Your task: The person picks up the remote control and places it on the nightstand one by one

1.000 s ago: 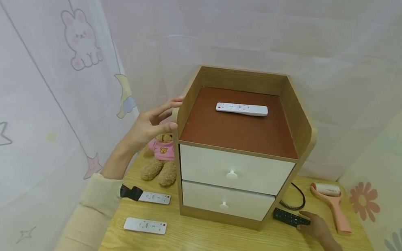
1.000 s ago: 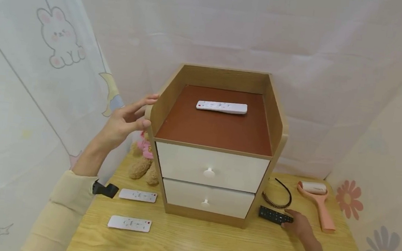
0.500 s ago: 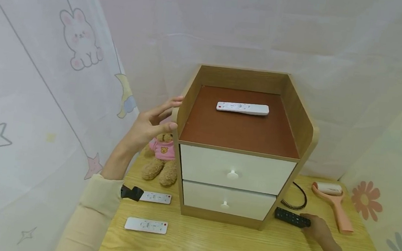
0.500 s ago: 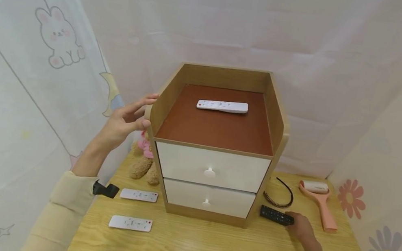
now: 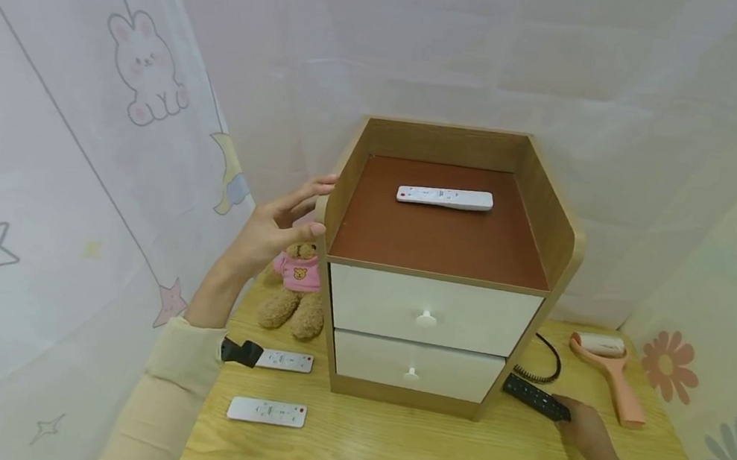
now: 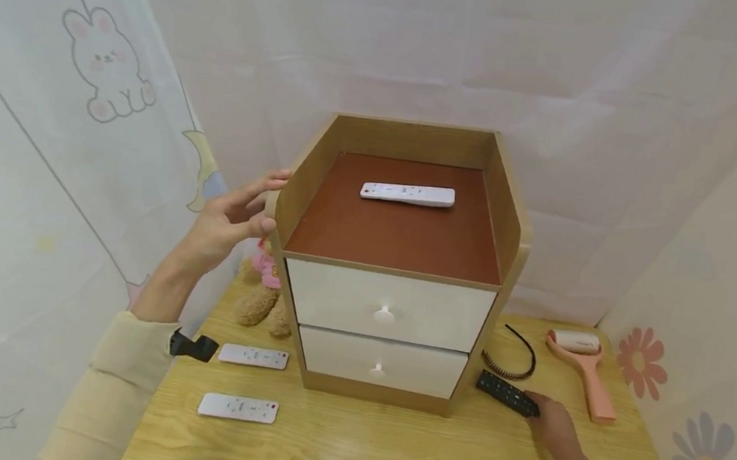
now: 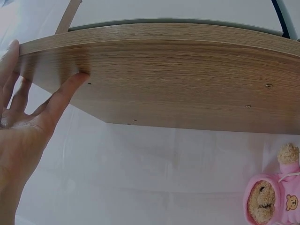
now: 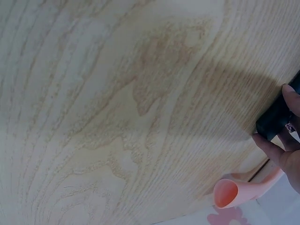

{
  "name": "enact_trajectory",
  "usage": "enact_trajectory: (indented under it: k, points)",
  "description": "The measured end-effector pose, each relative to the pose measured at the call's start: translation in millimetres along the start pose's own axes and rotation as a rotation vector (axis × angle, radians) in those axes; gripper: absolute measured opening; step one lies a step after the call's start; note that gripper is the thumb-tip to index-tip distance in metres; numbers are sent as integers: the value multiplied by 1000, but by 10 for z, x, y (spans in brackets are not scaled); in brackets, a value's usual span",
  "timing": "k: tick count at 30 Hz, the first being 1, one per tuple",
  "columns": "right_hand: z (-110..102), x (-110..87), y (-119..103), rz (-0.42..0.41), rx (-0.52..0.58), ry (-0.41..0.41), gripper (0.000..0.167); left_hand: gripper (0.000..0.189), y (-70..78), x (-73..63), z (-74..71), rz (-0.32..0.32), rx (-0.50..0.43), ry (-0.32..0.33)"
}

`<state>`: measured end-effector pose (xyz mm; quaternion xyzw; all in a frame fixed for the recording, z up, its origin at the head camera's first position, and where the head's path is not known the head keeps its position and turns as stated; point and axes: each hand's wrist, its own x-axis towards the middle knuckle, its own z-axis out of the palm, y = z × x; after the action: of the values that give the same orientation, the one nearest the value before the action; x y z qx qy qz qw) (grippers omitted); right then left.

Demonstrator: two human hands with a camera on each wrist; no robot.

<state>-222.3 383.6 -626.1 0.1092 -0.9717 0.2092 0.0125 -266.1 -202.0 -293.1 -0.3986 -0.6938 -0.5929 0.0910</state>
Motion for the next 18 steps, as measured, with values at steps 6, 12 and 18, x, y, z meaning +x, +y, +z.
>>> enact_trajectory:
  k: [6,12,18]
  points:
    - [-4,-74,2,32,39,25,52,54,19,0,12,-14,7,2]
    - [-129,-96,-53,30,45,90,53,54,150,-1,40,-18,23,10]
    - [-302,-175,-123,-14,20,160,54,53,166,-2,59,-27,13,7]
